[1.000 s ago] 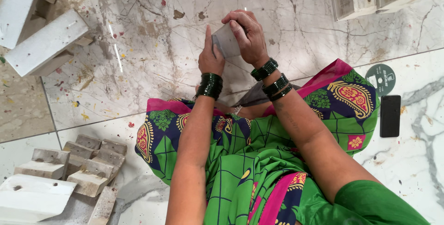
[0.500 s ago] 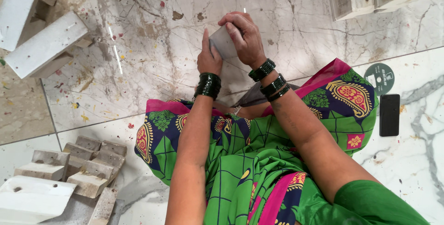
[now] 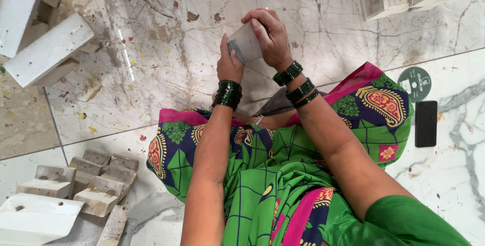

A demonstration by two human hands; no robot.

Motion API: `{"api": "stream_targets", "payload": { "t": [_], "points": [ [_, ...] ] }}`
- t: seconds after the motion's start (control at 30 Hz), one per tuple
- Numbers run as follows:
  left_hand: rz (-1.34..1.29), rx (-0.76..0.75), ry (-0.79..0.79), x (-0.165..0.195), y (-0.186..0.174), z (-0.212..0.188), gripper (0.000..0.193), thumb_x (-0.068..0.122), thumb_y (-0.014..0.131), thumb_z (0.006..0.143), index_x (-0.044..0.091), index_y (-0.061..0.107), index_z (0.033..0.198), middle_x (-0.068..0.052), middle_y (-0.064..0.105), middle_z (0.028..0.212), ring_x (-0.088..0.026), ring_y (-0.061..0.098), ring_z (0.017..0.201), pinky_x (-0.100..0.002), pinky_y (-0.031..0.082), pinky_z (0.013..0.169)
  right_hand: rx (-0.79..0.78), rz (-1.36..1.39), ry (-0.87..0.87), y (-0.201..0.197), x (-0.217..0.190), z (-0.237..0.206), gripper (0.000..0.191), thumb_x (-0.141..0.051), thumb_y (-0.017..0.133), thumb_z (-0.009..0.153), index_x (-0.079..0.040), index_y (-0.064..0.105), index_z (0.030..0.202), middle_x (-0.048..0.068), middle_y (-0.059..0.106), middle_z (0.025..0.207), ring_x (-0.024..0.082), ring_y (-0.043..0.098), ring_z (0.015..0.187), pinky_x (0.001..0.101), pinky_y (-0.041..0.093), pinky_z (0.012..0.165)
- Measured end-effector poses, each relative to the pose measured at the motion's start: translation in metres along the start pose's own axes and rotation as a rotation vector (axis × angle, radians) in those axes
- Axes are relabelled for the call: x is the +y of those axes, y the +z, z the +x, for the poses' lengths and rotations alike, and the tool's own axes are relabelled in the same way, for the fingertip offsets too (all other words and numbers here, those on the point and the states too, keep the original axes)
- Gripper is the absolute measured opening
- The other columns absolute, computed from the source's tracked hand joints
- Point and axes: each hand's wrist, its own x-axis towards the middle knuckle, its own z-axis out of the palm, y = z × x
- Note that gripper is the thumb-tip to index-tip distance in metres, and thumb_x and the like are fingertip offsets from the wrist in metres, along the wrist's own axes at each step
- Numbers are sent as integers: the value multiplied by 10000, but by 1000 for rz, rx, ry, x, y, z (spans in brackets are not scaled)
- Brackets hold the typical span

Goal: The person sits on the floor sanding white foam pieces with a sanding block, rubbing the surfaces and edges of each piece and setting finished pieces aside with others on the floor.

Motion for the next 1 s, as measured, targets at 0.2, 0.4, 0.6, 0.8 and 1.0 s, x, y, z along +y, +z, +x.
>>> {"api": "stream_targets", "payload": {
  "t": [0.2,0.4,0.6,0.8,1.0],
  "points": [
    [251,-46,-43,-11,0,7,643,226,547,985,278,314,1582,-220,753,935,-439,712,835,-557,538,717,-3,-19,-45,5,-3,-8,194,-132,543,1040,-67,713,1107,94,699,1159,250,608,1177,366,526,987],
    [58,84,159,-7,2,-2,559,226,506,1007,299,384,1547,-172,770,972,-395,732,803,-511,572,690,-17,-43,-70,14,-5,-6,181,-134,563,1032,-77,720,1104,102,699,1157,265,624,1195,370,542,977],
    [295,-83,-56,-15,-2,9,625,253,513,971,285,323,1565,-188,754,916,-427,711,812,-564,534,682,-57,-93,-84,18,-8,-12,168,-145,579,1039,-77,719,1104,102,710,1138,271,616,1236,381,541,984],
    [94,57,45,-10,2,1,526,178,500,1011,288,450,1523,-191,765,1003,-427,719,884,-528,556,743,-28,-64,-76,14,-6,-8,176,-142,569,1039,-79,718,1108,112,692,1162,266,640,1186,370,546,966],
    [-345,192,284,-10,1,-1,493,107,488,1046,214,502,1527,-247,717,1242,-407,740,1101,-471,589,907,-25,-18,-14,9,-2,-4,189,-136,554,1033,-79,719,1104,113,682,1184,250,643,1149,363,543,958]
  ]
}}
